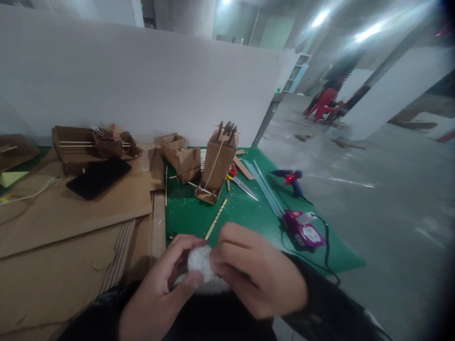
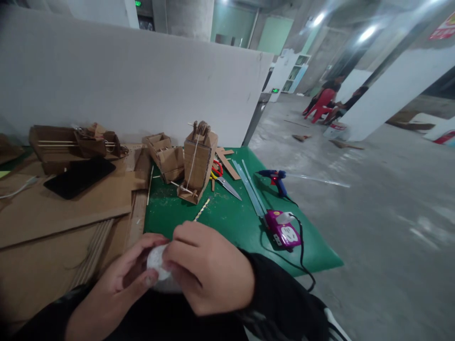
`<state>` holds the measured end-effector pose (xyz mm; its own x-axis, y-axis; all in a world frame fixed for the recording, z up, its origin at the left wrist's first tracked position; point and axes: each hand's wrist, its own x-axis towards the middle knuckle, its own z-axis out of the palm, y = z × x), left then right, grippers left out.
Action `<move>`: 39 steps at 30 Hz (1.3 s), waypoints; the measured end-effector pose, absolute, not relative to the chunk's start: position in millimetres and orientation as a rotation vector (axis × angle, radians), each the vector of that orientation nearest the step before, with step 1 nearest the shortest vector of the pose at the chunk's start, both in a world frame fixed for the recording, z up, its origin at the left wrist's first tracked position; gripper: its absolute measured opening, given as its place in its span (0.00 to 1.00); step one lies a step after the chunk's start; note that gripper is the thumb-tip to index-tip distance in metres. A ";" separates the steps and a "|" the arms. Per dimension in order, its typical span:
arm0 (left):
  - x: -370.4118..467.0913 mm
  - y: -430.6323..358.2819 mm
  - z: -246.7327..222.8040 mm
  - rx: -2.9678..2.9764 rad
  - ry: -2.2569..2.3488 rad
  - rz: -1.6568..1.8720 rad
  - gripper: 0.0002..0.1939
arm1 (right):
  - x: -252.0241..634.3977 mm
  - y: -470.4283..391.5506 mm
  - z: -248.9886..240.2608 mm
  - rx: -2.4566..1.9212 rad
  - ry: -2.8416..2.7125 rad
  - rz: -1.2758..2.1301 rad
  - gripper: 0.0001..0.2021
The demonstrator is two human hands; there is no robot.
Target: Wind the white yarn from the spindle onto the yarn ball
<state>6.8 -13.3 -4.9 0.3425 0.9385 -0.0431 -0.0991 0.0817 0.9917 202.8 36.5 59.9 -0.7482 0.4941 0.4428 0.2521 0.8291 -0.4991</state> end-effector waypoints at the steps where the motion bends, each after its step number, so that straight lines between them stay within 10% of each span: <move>1: 6.4 -14.0 -4.0 1.203 0.857 0.975 0.16 | 203.1 42.2 60.1 -0.539 -2.417 0.594 0.07; 17: 11.6 -19.0 -2.3 0.929 0.908 1.265 0.15 | 184.1 57.1 3.0 -0.820 -2.136 1.025 0.10; 39: 8.4 -21.3 -1.3 0.894 0.821 1.189 0.19 | 195.1 64.8 43.5 -0.575 -2.128 1.036 0.13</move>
